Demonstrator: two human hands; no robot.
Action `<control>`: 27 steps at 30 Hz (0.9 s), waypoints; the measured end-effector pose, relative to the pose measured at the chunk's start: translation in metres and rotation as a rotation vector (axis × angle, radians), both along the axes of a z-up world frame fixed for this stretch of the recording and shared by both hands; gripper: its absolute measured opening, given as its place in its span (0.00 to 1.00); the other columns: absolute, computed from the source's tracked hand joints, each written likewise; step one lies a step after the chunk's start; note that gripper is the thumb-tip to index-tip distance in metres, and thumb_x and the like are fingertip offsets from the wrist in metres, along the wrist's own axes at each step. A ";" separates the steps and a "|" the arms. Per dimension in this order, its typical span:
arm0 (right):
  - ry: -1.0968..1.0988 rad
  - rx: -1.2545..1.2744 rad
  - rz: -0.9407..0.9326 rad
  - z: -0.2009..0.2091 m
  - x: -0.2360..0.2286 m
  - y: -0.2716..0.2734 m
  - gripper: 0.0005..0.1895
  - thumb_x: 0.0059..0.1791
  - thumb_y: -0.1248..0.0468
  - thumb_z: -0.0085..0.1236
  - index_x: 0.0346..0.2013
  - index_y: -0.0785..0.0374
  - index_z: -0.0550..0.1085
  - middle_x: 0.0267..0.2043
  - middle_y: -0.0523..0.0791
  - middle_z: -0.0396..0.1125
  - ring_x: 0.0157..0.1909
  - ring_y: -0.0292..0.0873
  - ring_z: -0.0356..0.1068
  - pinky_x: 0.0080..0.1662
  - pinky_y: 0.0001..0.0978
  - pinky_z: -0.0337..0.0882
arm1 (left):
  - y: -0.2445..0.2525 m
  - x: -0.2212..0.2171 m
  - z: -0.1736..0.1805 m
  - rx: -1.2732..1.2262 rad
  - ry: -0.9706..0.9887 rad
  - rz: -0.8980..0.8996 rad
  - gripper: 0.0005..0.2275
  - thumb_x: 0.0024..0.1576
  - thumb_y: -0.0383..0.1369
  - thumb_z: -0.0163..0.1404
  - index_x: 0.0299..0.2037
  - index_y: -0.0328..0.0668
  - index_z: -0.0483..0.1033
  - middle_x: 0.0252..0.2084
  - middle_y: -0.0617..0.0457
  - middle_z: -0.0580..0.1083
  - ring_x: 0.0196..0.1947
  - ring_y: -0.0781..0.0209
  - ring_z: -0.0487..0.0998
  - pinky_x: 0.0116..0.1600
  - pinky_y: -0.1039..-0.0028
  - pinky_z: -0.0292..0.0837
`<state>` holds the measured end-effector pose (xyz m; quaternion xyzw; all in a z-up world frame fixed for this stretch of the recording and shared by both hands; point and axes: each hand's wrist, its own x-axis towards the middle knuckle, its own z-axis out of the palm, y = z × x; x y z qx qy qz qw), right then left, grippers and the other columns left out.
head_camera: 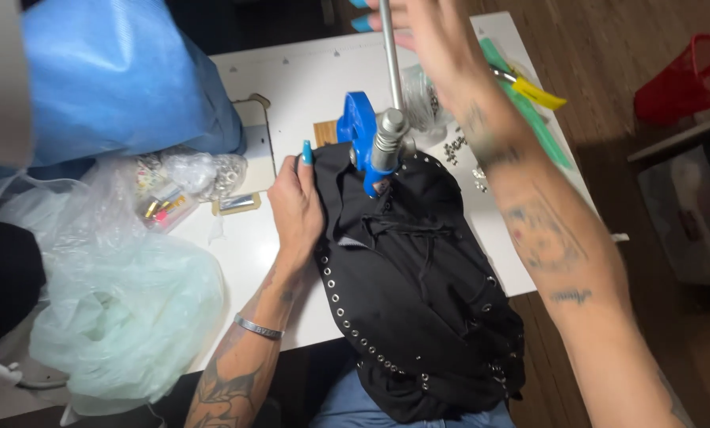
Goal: Installing metal eyelets and punching holes in a black garment using a hand press and a rotary punch tool.
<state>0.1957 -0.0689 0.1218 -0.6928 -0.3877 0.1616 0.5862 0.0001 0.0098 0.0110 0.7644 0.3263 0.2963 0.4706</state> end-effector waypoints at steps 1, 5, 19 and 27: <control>0.012 -0.004 0.000 -0.001 -0.013 -0.021 0.25 0.48 0.41 0.29 0.49 0.50 0.62 0.45 0.42 0.66 0.46 0.41 0.69 0.47 0.42 0.68 | 0.000 0.000 -0.003 -0.004 0.012 0.000 0.14 0.57 0.39 0.35 0.25 0.37 0.62 0.17 0.36 0.63 0.24 0.36 0.68 0.31 0.60 0.61; -0.492 -0.365 0.013 -0.025 -0.043 -0.085 0.14 0.44 0.64 0.48 0.43 0.66 0.62 0.40 0.52 0.57 0.44 0.59 0.56 0.48 0.49 0.57 | 0.001 0.003 -0.005 -0.015 -0.026 0.014 0.14 0.58 0.39 0.35 0.25 0.38 0.62 0.16 0.39 0.62 0.21 0.45 0.67 0.30 0.64 0.62; -0.084 -0.541 -0.151 -0.012 -0.055 -0.097 0.09 0.45 0.58 0.44 0.38 0.51 0.58 0.23 0.48 0.63 0.32 0.52 0.66 0.37 0.41 0.62 | 0.013 0.010 -0.013 -0.461 -0.455 -0.064 0.09 0.57 0.31 0.38 0.25 0.39 0.62 0.12 0.53 0.65 0.11 0.70 0.66 0.16 0.86 0.61; 0.518 -0.168 -0.117 -0.019 -0.072 -0.078 0.13 0.42 0.63 0.52 0.39 0.62 0.65 0.26 0.47 0.63 0.26 0.39 0.64 0.28 0.27 0.69 | 0.006 0.004 -0.008 -0.752 -0.546 -0.094 0.08 0.56 0.29 0.40 0.25 0.36 0.64 0.15 0.49 0.67 0.10 0.67 0.69 0.14 0.84 0.64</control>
